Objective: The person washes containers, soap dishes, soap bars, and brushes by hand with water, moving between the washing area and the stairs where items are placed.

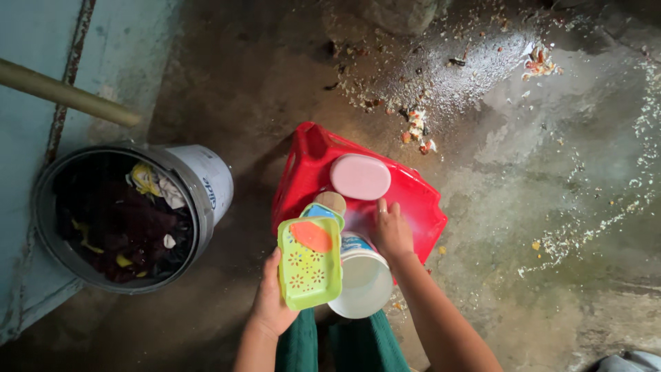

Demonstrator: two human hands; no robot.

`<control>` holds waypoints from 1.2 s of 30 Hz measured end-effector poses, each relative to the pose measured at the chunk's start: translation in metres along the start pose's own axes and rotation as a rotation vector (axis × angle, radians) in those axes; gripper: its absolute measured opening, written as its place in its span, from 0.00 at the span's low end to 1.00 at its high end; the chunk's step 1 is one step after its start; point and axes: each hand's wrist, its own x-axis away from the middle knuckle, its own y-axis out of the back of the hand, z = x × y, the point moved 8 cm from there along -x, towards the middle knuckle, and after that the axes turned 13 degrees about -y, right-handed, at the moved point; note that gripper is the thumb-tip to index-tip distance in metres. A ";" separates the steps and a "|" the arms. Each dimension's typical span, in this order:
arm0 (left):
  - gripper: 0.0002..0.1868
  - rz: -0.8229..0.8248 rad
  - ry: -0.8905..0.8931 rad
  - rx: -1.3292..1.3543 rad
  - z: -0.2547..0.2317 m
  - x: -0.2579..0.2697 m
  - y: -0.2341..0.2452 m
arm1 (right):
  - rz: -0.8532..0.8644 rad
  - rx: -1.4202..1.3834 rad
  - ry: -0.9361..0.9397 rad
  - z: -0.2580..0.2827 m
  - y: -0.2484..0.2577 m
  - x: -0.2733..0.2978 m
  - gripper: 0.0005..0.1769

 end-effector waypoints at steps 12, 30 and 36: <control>0.31 -0.019 -0.016 -0.003 -0.002 0.007 0.001 | -0.040 -0.327 -0.351 -0.042 0.056 0.039 0.37; 0.45 -0.252 -0.135 -0.465 0.020 -0.005 0.012 | -0.132 -0.598 0.177 0.139 0.161 0.194 0.25; 0.47 -0.557 -0.059 -0.860 -0.006 0.002 0.039 | -0.278 -1.017 0.012 0.053 0.127 0.202 0.06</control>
